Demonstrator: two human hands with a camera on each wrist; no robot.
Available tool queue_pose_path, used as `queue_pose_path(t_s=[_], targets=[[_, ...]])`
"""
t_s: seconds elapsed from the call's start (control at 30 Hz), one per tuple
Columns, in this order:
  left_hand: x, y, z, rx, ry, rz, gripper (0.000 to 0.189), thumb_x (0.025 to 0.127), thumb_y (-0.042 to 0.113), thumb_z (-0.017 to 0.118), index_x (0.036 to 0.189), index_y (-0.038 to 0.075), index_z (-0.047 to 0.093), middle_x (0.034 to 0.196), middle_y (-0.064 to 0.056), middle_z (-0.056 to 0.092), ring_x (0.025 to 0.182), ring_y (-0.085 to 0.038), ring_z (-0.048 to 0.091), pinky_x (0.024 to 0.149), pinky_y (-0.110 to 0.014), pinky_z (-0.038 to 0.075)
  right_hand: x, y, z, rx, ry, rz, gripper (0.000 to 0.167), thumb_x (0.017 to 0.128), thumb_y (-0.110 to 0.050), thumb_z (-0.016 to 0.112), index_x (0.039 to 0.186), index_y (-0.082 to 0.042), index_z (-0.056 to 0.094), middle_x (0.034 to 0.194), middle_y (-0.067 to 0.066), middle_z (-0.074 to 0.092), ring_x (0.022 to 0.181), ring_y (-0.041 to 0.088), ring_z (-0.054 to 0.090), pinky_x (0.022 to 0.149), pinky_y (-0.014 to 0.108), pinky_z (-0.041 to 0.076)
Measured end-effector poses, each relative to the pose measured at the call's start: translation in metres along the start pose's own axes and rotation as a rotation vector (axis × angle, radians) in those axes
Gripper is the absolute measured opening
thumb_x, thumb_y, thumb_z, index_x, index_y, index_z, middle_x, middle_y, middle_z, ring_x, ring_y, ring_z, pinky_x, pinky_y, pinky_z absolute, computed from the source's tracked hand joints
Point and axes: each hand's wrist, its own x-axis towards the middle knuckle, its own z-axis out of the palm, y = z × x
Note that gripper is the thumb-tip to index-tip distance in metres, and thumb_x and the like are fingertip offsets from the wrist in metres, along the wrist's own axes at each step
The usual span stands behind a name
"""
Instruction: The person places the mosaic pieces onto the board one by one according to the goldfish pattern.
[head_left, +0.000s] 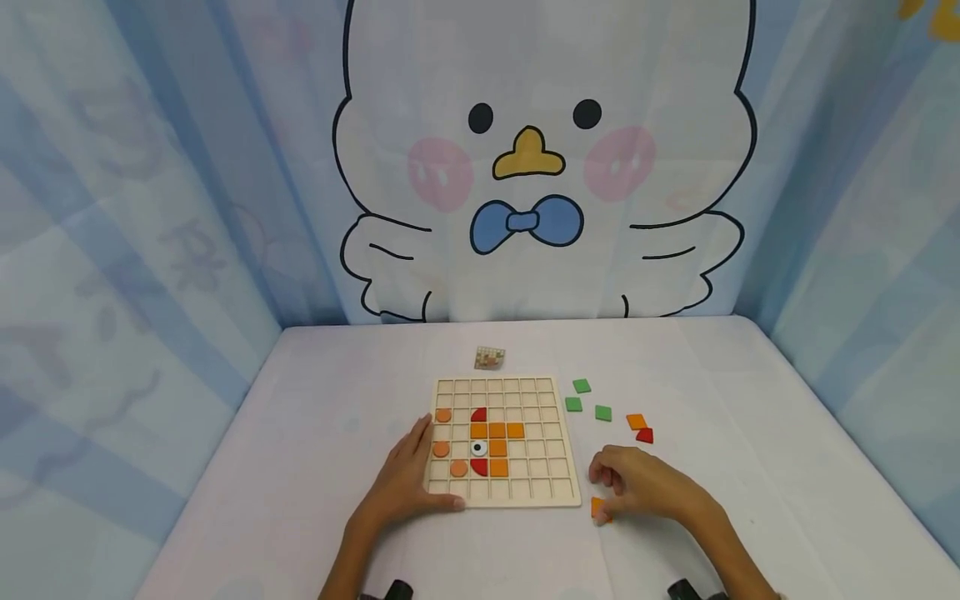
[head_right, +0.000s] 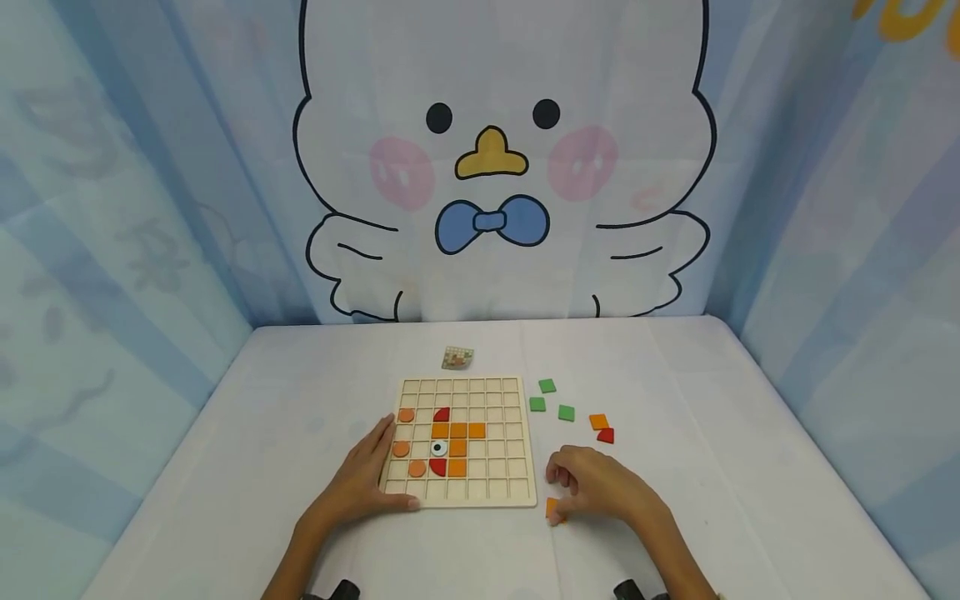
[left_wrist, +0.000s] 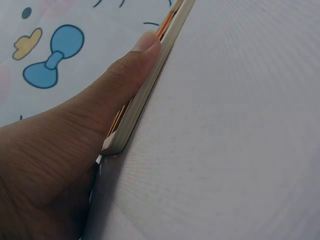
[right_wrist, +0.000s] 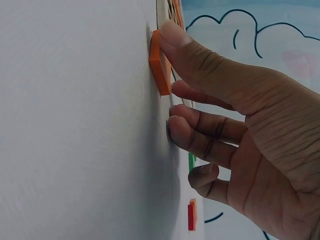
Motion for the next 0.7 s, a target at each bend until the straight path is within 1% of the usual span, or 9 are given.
queue_pose_path(t_s=[0.07, 0.17, 0.27, 0.33, 0.43, 0.5, 0.6, 0.7], targets=[[0.0011, 0.0003, -0.0007, 0.002, 0.001, 0.004, 0.135, 0.058, 0.074, 0.078, 0.158, 0.01, 0.013, 0.166, -0.007, 0.01, 0.149, -0.032, 0.02, 0.118, -0.057, 0.024, 0.0001, -0.0006, -0.0007, 0.002, -0.001, -0.005, 0.043, 0.068, -0.042, 0.088, 0.093, -0.017, 0.064, 0.079, -0.008, 0.054, 0.069, 0.003, 0.049, 0.062, 0.019, 0.044], [0.0018, 0.0017, -0.0019, -0.003, 0.002, 0.008, 0.135, 0.057, 0.074, 0.078, 0.158, 0.01, 0.013, 0.166, -0.007, 0.01, 0.149, -0.032, 0.02, 0.118, -0.056, 0.024, 0.0003, -0.0002, -0.0005, -0.006, 0.008, -0.02, 0.032, 0.072, -0.033, 0.086, 0.09, -0.018, 0.064, 0.08, -0.009, 0.055, 0.069, 0.002, 0.049, 0.063, 0.018, 0.045], [0.0024, 0.0021, -0.002, -0.006, 0.002, 0.007, 0.135, 0.057, 0.073, 0.078, 0.158, 0.01, 0.014, 0.166, -0.007, 0.01, 0.149, -0.032, 0.021, 0.118, -0.056, 0.024, 0.001, 0.0012, 0.0007, -0.04, 0.021, -0.037, 0.022, 0.076, -0.027, 0.083, 0.088, -0.021, 0.065, 0.082, -0.013, 0.056, 0.073, 0.0, 0.049, 0.066, 0.019, 0.047], [0.0025, 0.0016, -0.0016, -0.003, 0.001, 0.001, 0.135, 0.057, 0.073, 0.078, 0.158, 0.011, 0.013, 0.166, -0.007, 0.01, 0.149, -0.032, 0.021, 0.118, -0.056, 0.024, 0.0012, 0.0009, 0.0013, -0.07, 0.026, -0.039, 0.019, 0.079, -0.026, 0.081, 0.09, -0.022, 0.067, 0.085, -0.015, 0.056, 0.076, -0.001, 0.049, 0.071, 0.02, 0.049], [0.0018, 0.0007, -0.0006, -0.001, 0.0, -0.001, 0.136, 0.057, 0.074, 0.079, 0.158, 0.011, 0.013, 0.166, -0.007, 0.01, 0.148, -0.032, 0.022, 0.118, -0.056, 0.025, 0.0009, -0.0013, 0.0015, -0.112, 0.038, -0.001, 0.022, 0.079, -0.027, 0.081, 0.096, -0.021, 0.07, 0.091, -0.016, 0.057, 0.082, -0.001, 0.05, 0.079, 0.023, 0.052], [0.0014, 0.0, 0.0, -0.002, -0.002, -0.001, 0.136, 0.057, 0.074, 0.079, 0.158, 0.011, 0.013, 0.166, -0.006, 0.01, 0.148, -0.032, 0.021, 0.118, -0.056, 0.025, -0.0007, -0.0039, 0.001, -0.137, 0.049, 0.048, 0.028, 0.077, -0.03, 0.083, 0.099, -0.02, 0.069, 0.092, -0.016, 0.057, 0.083, 0.0, 0.051, 0.08, 0.025, 0.052], [0.0006, -0.0001, 0.0003, -0.008, 0.002, 0.0, 0.136, 0.057, 0.074, 0.079, 0.158, 0.011, 0.013, 0.166, -0.007, 0.01, 0.148, -0.033, 0.022, 0.117, -0.057, 0.025, -0.0035, -0.0056, 0.0003, -0.153, 0.065, 0.117, 0.031, 0.073, -0.032, 0.085, 0.096, -0.02, 0.068, 0.088, -0.015, 0.056, 0.081, 0.002, 0.05, 0.077, 0.024, 0.051], [0.0001, 0.0004, -0.0005, -0.008, 0.002, -0.001, 0.136, 0.057, 0.073, 0.079, 0.158, 0.011, 0.013, 0.166, -0.007, 0.01, 0.148, -0.033, 0.022, 0.117, -0.057, 0.025, -0.0057, -0.006, -0.0004, -0.155, 0.07, 0.139, 0.026, 0.074, -0.03, 0.085, 0.09, -0.021, 0.067, 0.085, -0.014, 0.055, 0.078, 0.004, 0.049, 0.073, 0.023, 0.05]])
